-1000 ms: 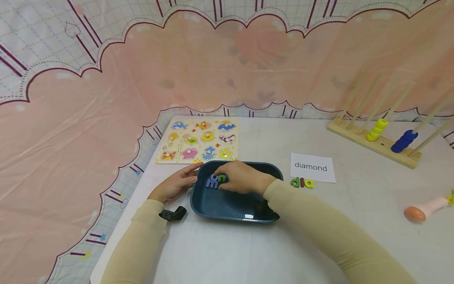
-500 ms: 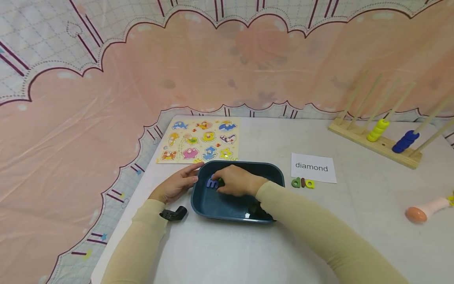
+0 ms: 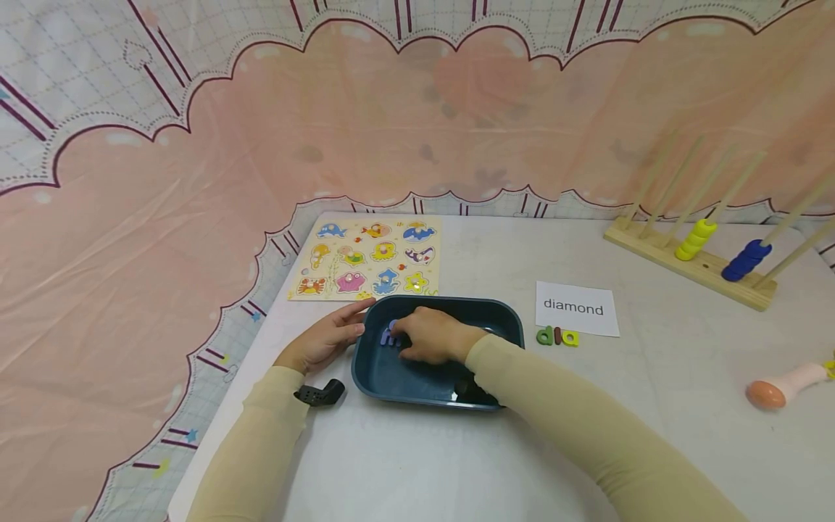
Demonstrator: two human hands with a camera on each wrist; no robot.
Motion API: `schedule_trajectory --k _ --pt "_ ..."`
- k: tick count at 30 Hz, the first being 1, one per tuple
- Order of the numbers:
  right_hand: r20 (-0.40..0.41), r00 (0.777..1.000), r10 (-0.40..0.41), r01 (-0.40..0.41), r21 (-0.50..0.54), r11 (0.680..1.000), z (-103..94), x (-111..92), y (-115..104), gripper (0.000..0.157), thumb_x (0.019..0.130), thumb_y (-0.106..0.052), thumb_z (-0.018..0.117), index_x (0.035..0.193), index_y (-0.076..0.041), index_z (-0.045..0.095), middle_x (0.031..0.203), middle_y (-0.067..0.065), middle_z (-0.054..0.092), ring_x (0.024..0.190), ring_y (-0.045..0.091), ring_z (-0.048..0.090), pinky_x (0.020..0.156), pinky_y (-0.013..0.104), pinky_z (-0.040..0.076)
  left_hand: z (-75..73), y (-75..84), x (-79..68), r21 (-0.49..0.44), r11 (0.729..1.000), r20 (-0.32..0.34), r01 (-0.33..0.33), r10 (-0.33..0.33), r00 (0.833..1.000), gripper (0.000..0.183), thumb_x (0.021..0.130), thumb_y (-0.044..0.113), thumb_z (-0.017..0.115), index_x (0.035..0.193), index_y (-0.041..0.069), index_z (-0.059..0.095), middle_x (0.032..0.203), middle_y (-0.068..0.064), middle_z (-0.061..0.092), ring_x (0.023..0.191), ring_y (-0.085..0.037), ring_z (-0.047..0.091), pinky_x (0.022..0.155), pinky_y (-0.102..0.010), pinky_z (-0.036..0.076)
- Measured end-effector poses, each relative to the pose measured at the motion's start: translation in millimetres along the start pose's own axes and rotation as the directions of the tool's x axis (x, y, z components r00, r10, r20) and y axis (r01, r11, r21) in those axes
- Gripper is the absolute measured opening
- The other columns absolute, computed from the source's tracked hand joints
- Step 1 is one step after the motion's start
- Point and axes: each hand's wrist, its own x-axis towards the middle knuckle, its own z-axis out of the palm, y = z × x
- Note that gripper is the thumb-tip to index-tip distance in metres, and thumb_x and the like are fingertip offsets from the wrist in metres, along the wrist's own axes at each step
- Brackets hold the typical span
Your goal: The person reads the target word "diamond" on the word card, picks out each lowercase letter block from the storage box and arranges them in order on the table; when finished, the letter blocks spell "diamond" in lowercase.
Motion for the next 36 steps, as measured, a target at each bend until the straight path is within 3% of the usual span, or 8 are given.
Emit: schedule_trajectory --k 9,23,36 --pt "-0.002 1.0 -0.007 0.007 0.031 0.999 -0.2 -1.8 0.6 0.029 0.096 -0.028 0.069 0.123 -0.017 0.071 0.114 -0.002 0.069 0.101 0.015 0.058 0.1 0.036 0.048 -0.6 -1.1 -0.5 -0.005 1.0 -0.001 -0.008 0.008 1.0 0.064 0.101 0.012 0.056 0.158 0.006 0.026 0.154 -0.027 0.036 0.137 -0.036 0.042 0.118 -0.056 0.018" --pt "0.012 1.0 0.001 -0.001 0.013 1.0 0.9 0.2 -0.8 0.032 0.096 -0.027 0.07 0.126 -0.017 0.07 0.11 -0.002 0.068 0.101 0.016 0.056 0.097 0.036 0.048 -1.0 -1.5 -0.3 -0.002 1.0 0.013 -0.015 0.015 1.0 0.063 0.103 0.012 0.055 0.159 0.007 0.026 0.153 -0.026 0.037 0.134 -0.033 0.046 0.118 -0.055 0.02" --pt "0.012 1.0 -0.015 0.016 -0.043 0.999 5.1 4.3 -7.8 0.031 0.095 -0.026 0.07 0.125 -0.019 0.071 0.114 0.0 0.07 0.101 0.017 0.056 0.097 0.036 0.048 -0.3 0.1 -0.9 -0.001 1.0 0.005 0.002 -0.002 1.0 0.063 0.103 0.013 0.054 0.159 0.008 0.025 0.156 -0.025 0.033 0.141 -0.039 0.036 0.118 -0.056 0.016"
